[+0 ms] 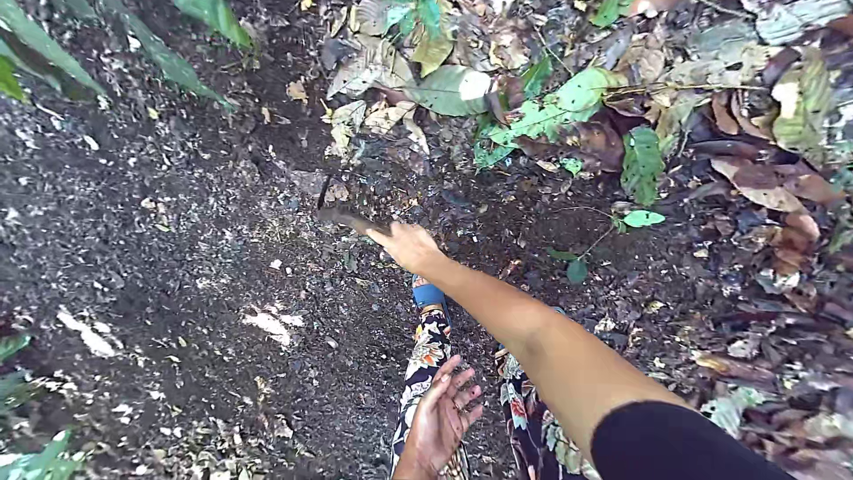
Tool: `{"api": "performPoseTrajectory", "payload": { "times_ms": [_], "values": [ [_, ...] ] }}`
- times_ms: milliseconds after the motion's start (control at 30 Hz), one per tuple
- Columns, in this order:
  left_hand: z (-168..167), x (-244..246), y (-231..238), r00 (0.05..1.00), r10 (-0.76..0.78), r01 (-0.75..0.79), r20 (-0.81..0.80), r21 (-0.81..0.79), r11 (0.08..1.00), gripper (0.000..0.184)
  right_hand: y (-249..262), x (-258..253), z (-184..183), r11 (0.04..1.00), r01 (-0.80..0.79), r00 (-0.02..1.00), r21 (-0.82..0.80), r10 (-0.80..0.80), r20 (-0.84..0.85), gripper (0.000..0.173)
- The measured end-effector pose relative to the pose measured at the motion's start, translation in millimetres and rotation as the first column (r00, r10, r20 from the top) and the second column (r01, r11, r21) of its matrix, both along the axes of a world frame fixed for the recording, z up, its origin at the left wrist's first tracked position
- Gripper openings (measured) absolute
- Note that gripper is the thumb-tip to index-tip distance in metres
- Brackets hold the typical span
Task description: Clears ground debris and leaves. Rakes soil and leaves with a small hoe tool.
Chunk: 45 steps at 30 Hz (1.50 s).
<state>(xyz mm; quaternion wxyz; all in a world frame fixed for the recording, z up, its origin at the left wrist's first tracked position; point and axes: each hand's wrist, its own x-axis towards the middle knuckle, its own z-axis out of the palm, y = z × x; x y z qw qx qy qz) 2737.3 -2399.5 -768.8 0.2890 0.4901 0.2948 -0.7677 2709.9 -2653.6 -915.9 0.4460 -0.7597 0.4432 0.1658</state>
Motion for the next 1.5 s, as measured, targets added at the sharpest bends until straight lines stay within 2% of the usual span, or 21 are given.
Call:
{"api": "performPoseTrajectory", "payload": {
  "times_ms": [67,133,200,300,333,400,467,533,633,733,833,967,1033,1100,1167,1233,1300,1367,1433,1500],
  "values": [
    [-3.1,7.4,1.1,0.999,0.043,-0.043,-0.019,-0.014,0.999,0.048,-18.8,28.6,-23.5,0.996,-0.091,0.996,-0.012,0.091,-0.027,0.068],
    [-3.5,12.7,-0.7,0.998,0.067,-0.068,-0.019,-0.020,0.998,0.048,-32.9,17.7,-36.5,0.998,-0.069,0.995,-0.003,0.068,-0.076,0.057],
    [-1.3,15.3,-3.1,0.996,0.085,-0.085,-0.011,-0.018,0.996,0.048,-42.6,-32.5,-38.5,1.000,-0.016,0.988,0.010,0.017,-0.151,0.060],
    [-1.6,16.6,-7.8,0.998,0.065,-0.065,-0.018,-0.028,0.997,0.051,-43.3,-161.4,-23.0,0.994,0.082,0.949,-0.075,-0.101,-0.298,0.063],
    [-0.8,17.6,-9.6,0.998,0.056,-0.056,-0.014,-0.024,0.998,0.050,-33.9,-212.2,-13.0,0.990,0.090,0.925,-0.107,-0.123,-0.359,0.065],
    [-0.6,18.2,-14.0,0.998,0.067,-0.067,0.002,-0.014,0.998,0.047,-18.0,-294.3,27.3,0.991,0.114,0.822,-0.067,-0.132,-0.554,0.066],
    [-1.0,17.0,-19.8,0.998,0.055,-0.055,0.014,-0.015,0.998,0.047,-13.0,-333.3,77.4,0.981,0.194,0.692,-0.019,-0.151,-0.706,0.063],
    [0.6,15.6,-23.3,0.999,0.022,-0.021,0.029,-0.014,1.000,0.048,-10.2,-348.0,116.2,0.955,0.291,0.639,-0.049,-0.233,-0.733,0.061],
    [0.1,16.0,-25.9,0.999,0.025,-0.025,0.045,-0.007,1.000,0.046,-12.1,-327.7,152.3,0.922,0.371,0.685,-0.112,-0.353,-0.638,0.065],
    [0.9,16.3,-29.1,0.999,0.038,-0.038,0.036,-0.001,0.999,0.045,-41.4,-254.9,154.5,0.923,0.376,0.809,-0.083,-0.371,-0.457,0.075],
    [1.5,16.5,-31.6,0.998,0.055,-0.055,0.033,-0.007,0.998,0.044,-97.7,-155.2,112.1,0.960,0.263,0.907,-0.095,-0.280,-0.315,0.068],
    [-0.2,16.4,-28.8,0.997,0.073,-0.072,0.016,-0.039,0.997,0.046,-179.7,-26.1,33.3,0.955,0.155,0.959,-0.252,-0.207,-0.192,0.063],
    [-1.3,16.9,-30.9,0.998,0.063,-0.063,0.005,-0.071,0.996,0.048,-210.1,14.6,5.7,0.951,0.168,0.953,-0.261,-0.224,-0.202,0.063],
    [-3.5,19.0,-33.2,0.997,0.072,-0.073,-0.009,-0.084,0.994,0.050,-221.6,15.4,-5.8,0.959,0.190,0.939,-0.213,-0.240,-0.245,0.066],
    [-3.3,21.2,-34.3,0.996,0.084,-0.085,-0.014,-0.075,0.994,0.049,-215.2,-24.9,3.8,0.987,0.160,0.909,-0.034,-0.160,-0.384,0.072],
    [-1.9,19.9,-37.1,0.997,0.072,-0.072,-0.005,-0.059,0.996,0.048,-172.2,-110.5,-10.0,0.971,0.145,0.891,-0.190,-0.211,-0.403,0.073],
    [-1.7,19.0,-38.3,0.999,0.042,-0.041,0.007,-0.047,0.998,0.049,-123.7,-210.1,-0.2,0.955,0.140,0.841,-0.262,-0.255,-0.478,0.075],
    [-2.2,22.8,-39.7,0.999,0.040,-0.039,0.029,-0.032,0.999,0.047,-81.2,-294.2,35.5,0.968,0.180,0.722,-0.176,-0.251,-0.645,0.074],
    [-1.0,27.0,-43.6,0.997,0.054,-0.054,0.049,-0.004,0.999,0.045,-56.4,-348.9,75.0,0.949,0.301,0.583,-0.089,-0.257,-0.771,0.074],
    [-1.3,29.7,-46.3,0.997,0.065,-0.065,0.051,0.010,0.998,0.046,-43.4,-382.5,103.0,0.883,0.454,0.518,-0.116,-0.368,-0.772,0.070]
  ]
}}
